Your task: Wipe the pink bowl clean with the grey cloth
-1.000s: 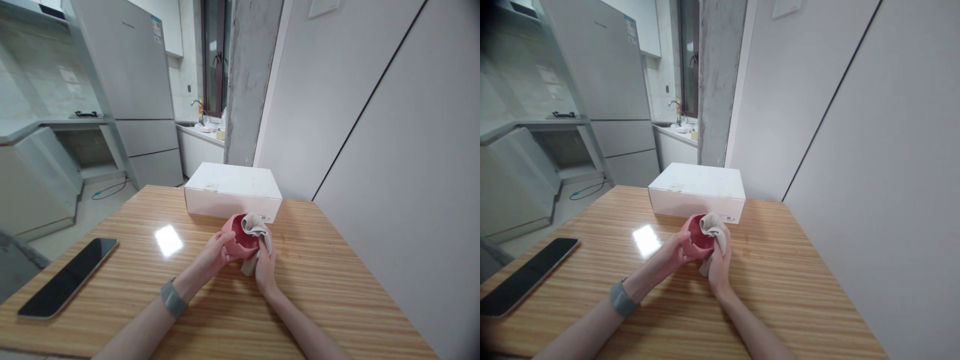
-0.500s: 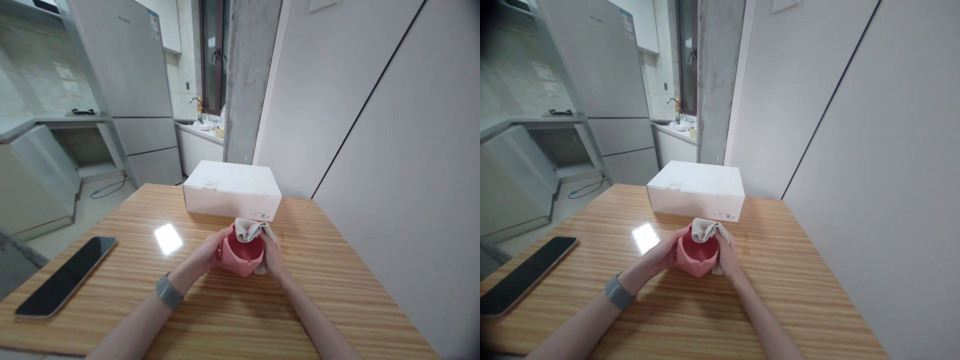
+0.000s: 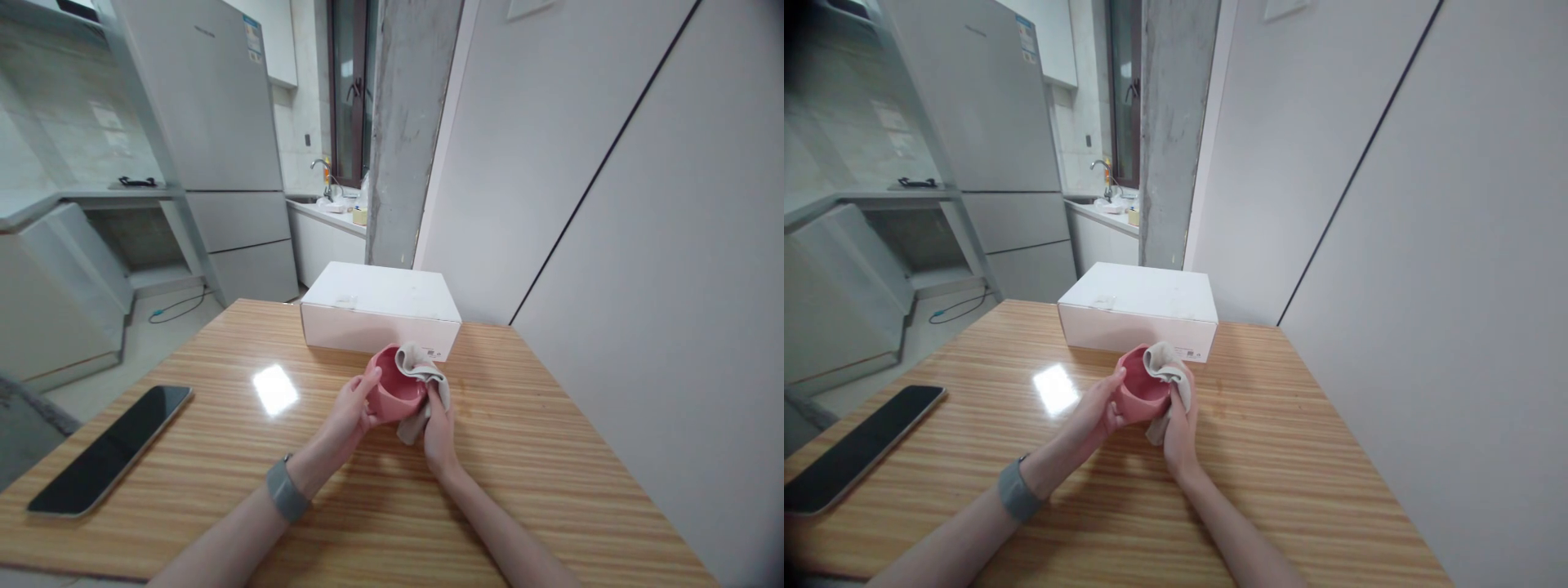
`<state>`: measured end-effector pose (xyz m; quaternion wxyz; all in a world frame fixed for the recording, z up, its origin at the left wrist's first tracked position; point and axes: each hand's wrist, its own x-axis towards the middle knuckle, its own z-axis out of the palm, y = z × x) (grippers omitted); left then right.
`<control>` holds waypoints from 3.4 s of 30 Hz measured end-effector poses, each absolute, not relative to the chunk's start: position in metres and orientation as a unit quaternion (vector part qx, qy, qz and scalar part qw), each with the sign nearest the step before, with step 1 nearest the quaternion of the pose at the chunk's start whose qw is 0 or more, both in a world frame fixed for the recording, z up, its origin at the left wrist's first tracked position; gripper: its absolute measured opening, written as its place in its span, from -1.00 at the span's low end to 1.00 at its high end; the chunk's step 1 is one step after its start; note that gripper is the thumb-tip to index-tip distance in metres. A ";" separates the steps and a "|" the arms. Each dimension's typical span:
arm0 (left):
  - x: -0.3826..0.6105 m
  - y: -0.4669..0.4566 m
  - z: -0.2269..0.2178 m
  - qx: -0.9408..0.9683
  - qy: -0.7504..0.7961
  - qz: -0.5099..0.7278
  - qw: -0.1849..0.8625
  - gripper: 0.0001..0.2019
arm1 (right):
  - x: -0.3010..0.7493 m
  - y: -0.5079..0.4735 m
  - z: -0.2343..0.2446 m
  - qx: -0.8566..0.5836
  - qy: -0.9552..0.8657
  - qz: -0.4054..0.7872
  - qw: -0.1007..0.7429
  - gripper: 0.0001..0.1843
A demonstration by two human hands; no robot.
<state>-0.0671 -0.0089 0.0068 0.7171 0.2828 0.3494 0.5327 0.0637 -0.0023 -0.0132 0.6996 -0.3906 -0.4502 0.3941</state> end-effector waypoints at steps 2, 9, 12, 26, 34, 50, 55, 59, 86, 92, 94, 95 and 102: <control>-0.066 -0.011 0.006 0.291 0.337 0.533 0.720 -0.67 | 0.064 -0.002 -0.012 -0.400 -0.433 0.391 0.707 -0.73; -0.083 -0.003 0.003 0.320 0.364 0.400 0.778 -0.45 | 0.078 0.005 -0.006 -0.406 -0.394 0.504 0.653 -0.75; -0.089 -0.001 0.002 0.327 0.369 0.373 0.786 -0.45 | 0.079 0.007 -0.010 -0.397 -0.414 0.537 0.619 -0.77; -0.084 0.002 0.007 0.306 0.434 0.456 0.714 -0.53 | 0.067 -0.001 -0.013 -0.390 -0.465 0.449 0.656 -0.69; -0.081 -0.006 0.016 0.317 0.314 0.455 0.771 -0.59 | 0.071 0.001 -0.015 -0.403 -0.456 0.393 0.689 -0.72; -0.084 0.004 0.013 0.281 0.388 0.455 0.751 -0.49 | 0.072 -0.010 -0.005 -0.342 -0.587 0.348 0.647 -0.72; -0.086 0.005 0.015 0.279 0.288 0.499 0.768 -0.45 | 0.072 -0.020 -0.002 -0.330 -0.711 0.219 0.582 -0.68; -0.084 0.000 0.016 0.285 0.225 0.514 0.777 -0.46 | 0.075 -0.020 -0.004 -0.324 -0.754 0.178 0.543 -0.64; -0.085 -0.005 0.012 0.678 0.406 0.520 0.323 -0.01 | 0.066 0.001 0.002 -0.234 -0.148 0.808 0.521 -0.52; -0.084 -0.009 0.018 0.664 0.430 0.535 0.296 -0.06 | 0.083 -0.007 0.008 -0.276 -0.179 0.812 0.482 -0.50; -0.086 -0.009 0.017 0.653 0.439 0.542 0.295 -0.09 | 0.107 -0.016 0.011 -0.305 -0.186 0.820 0.447 -0.44; -0.086 -0.008 0.016 0.644 0.443 0.544 0.304 -0.11 | 0.122 -0.021 0.014 -0.321 -0.189 0.823 0.428 -0.41; -0.077 0.000 -0.004 0.567 0.447 0.552 0.417 -0.24 | 0.227 -0.057 0.022 -0.458 -0.222 0.796 0.328 -0.40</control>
